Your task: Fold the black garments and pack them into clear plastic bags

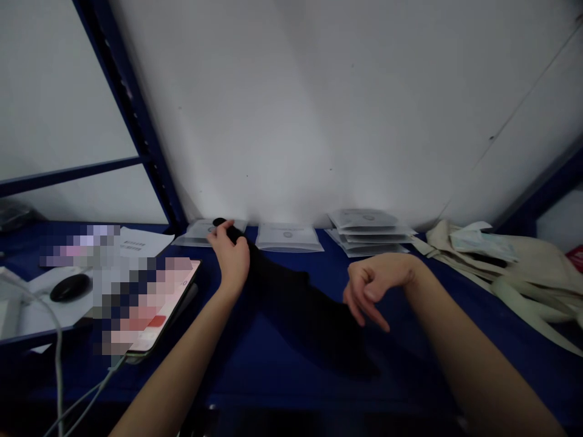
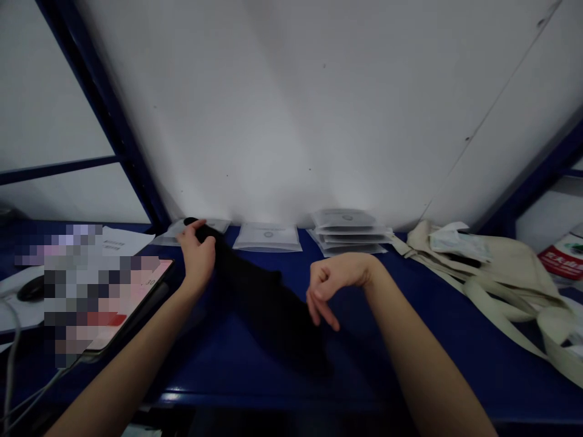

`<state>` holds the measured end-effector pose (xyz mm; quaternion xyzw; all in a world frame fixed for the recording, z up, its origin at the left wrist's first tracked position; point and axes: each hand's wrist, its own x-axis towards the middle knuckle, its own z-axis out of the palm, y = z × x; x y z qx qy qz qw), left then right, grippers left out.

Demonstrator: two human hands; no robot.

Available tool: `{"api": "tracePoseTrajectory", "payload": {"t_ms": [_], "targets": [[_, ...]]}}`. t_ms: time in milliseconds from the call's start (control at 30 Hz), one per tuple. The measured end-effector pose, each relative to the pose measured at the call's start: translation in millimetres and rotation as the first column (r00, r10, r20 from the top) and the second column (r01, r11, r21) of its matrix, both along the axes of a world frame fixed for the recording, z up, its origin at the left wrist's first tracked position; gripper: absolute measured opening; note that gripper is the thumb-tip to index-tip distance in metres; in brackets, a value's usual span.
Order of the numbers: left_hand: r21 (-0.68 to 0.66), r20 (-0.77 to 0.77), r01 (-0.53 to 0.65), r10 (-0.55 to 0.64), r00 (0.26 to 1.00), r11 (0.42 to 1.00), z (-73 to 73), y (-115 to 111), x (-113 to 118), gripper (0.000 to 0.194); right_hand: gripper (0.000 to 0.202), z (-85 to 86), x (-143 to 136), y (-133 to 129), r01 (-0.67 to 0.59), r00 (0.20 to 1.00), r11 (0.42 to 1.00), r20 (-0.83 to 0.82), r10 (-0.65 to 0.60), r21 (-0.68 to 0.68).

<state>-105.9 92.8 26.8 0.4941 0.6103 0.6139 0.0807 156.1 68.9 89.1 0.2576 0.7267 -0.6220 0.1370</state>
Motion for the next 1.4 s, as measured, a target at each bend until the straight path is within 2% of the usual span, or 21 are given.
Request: {"api": "tracePoseTrajectory", "payload": {"t_ms": [67,133,167,233,267,300,400,467,567,667,733,933,1067,1100,1133,1167,1233,1267,1333,1400], "targets": [[0.056,-0.182,-0.104,0.113,0.977,0.993,1.5,-2.9,0.8,0.05,0.052,1.8,9.1,0.8,0.07,0.995,0.997,0.063,-0.071,0.017],[0.075,-0.414,-0.089,0.113,0.903,0.993,1.8,-5.3,2.9,0.053,0.048,-2.4,7.1,1.8,0.134,0.986,0.989,0.091,-0.139,0.06],[0.047,-0.529,-0.037,0.056,0.846,0.998,0.5,-5.4,3.7,0.05,0.045,-6.5,2.0,2.5,0.162,0.982,0.982,0.083,-0.17,0.101],[-0.106,-0.697,0.095,-0.142,0.703,0.99,-5.6,-3.4,4.1,0.045,0.039,-17.9,-14.3,4.1,0.243,0.966,0.939,0.031,-0.258,0.242],[-0.202,-0.739,0.14,-0.245,0.627,0.969,-10.2,-1.7,3.8,0.045,0.036,-24.6,-24.3,4.8,0.294,0.949,0.894,0.005,-0.314,0.34],[-0.292,-0.76,0.161,-0.331,0.56,0.943,-15.3,0.2,3.3,0.045,0.034,-31.7,-34.8,5.2,0.352,0.922,0.821,-0.015,-0.387,0.45],[-0.459,-0.762,0.125,-0.462,0.453,0.879,-28.9,3.4,1.9,0.049,0.036,-51.6,-62.8,3.7,0.4,0.812,0.53,-0.02,-0.584,0.748],[-0.493,-0.757,0.092,-0.479,0.444,0.865,-33.1,3.1,1.5,0.051,0.038,-60.6,-75.0,1.1,0.379,0.762,0.413,-0.026,-0.648,0.829],[-0.497,-0.74,0.089,-0.475,0.476,0.863,-32.4,1.0,1.2,0.048,0.039,-67.1,-83.1,-1.6,0.357,0.719,0.339,-0.024,-0.695,0.871],[-0.521,-0.695,0.133,-0.51,0.506,0.843,-29.3,-0.9,1.5,0.045,0.037,-70.9,-85.2,0.7,0.377,0.71,0.276,-0.084,-0.699,0.884],[-0.544,-0.674,0.154,-0.539,0.505,0.825,-27.9,-1.8,2.5,0.043,0.033,-74.7,-86.2,4.3,0.408,0.71,0.264,-0.122,-0.693,0.874],[-0.558,-0.653,0.252,-0.606,0.455,0.791,-26.0,-1.7,6.2,0.043,0.013,-82.8,-81.5,14.7,0.415,0.734,0.282,-0.135,-0.666,0.865],[-0.516,-0.642,0.347,-0.621,0.449,0.784,-20.6,-0.8,7.7,0.043,0.009,-67.1,-66.5,15.5,0.496,0.757,0.206,-0.303,-0.579,0.844],[-0.484,-0.645,0.37,-0.609,0.461,0.793,-18.4,-1.0,8.0,0.043,0.007,-60.1,-62.2,13.8,0.536,0.766,0.205,-0.369,-0.527,0.819],[-0.446,-0.649,0.397,-0.595,0.474,0.802,-15.9,-1.5,8.2,0.041,0.005,-52.2,-58.1,11.3,0.582,0.767,0.232,-0.431,-0.475,0.78],[-0.402,-0.653,0.431,-0.583,0.484,0.808,-13.2,-2.2,8.3,0.038,0.004,-43.7,-54.0,8.1,0.625,0.76,0.284,-0.484,-0.435,0.727],[-0.316,-0.658,0.525,-0.581,0.479,0.79,-7.3,-4.6,8.0,0.027,0.005,-26.5,-46.0,0.5,0.667,0.745,0.442,-0.534,-0.399,0.6],[-0.279,-0.66,0.582,-0.593,0.461,0.764,-4.2,-6.3,7.9,0.022,0.006,-18.5,-42.0,-3.2,0.646,0.76,0.536,-0.522,-0.387,0.543],[-0.224,-0.676,0.669,-0.608,0.417,0.709,1.5,-11.1,8.3,0.015,0.012,-5.9,-34.4,-8.9,0.51,0.844,0.739,-0.421,-0.333,0.44],[-0.206,-0.711,0.691,-0.591,0.38,0.693,6.4,-17.6,10.1,0.013,0.021,-0.9,-28.3,-11.0,0.297,0.944,0.905,-0.234,-0.231,0.303]]}}
